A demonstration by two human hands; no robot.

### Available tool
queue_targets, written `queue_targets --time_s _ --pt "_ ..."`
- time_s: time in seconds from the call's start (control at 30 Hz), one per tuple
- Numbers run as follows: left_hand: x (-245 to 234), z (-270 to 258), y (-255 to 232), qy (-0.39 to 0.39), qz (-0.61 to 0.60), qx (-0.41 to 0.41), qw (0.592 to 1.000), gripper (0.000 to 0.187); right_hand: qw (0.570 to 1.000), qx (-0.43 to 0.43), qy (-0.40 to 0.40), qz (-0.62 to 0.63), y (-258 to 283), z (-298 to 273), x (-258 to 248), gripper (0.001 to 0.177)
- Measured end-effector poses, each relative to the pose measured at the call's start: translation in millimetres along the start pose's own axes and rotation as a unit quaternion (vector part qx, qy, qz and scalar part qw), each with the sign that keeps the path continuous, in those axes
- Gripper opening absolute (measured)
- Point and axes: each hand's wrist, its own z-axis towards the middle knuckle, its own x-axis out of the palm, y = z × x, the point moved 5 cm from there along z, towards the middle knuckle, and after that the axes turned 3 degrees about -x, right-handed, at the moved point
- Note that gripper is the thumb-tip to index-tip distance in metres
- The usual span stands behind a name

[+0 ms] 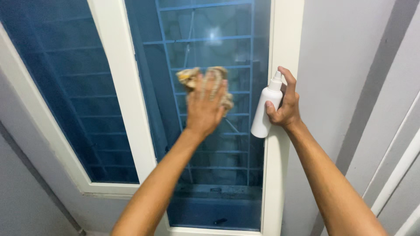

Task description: The person cleans a window pane using a spray bottle and a cloth. They repeatedly spray the glass surface and wipe it with the cloth in circular and vertical motions to remove dirt and streaks.

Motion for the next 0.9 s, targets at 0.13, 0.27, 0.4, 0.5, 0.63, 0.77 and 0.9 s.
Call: queue_targets --time_s 0.13,0.27,0.4,0.5,0.63,0.77,0.9 --pt "22.1 22.5 -73.5 -0.064 -0.106 0.099 0.987 0.084 1.000 -0.009 0.000 0.007 0.8 -1.3 0.3 0.077" --pt "16.4 23.0 -52.3 -0.056 -0.128 0.139 0.980 0.087 1.000 -0.016 -0.001 -0.009 0.1 1.1 0.6 0.077" --pt "-2.4 7.8 9.6 -0.016 -0.051 0.095 0.994 0.086 1.000 0.008 0.006 0.002 -1.5 -1.3 1.6 0.082" --pt "-23.3 -18.3 68.3 0.020 0.001 0.022 1.000 0.086 1.000 0.006 0.003 -0.002 -2.6 0.2 0.5 0.082" --pt "-44.3 -45.5 117.0 0.003 -0.005 -0.090 0.996 0.081 1.000 -0.004 0.004 0.002 0.9 1.6 0.7 0.083" --pt "-20.6 -20.8 88.7 -0.038 -0.022 -0.193 0.980 0.079 1.000 0.010 0.010 0.004 0.9 2.3 -1.8 0.082" --pt "10.2 7.7 -9.8 -0.017 -0.031 -0.065 0.997 0.079 1.000 0.004 -0.001 0.004 4.2 4.2 1.5 0.084"
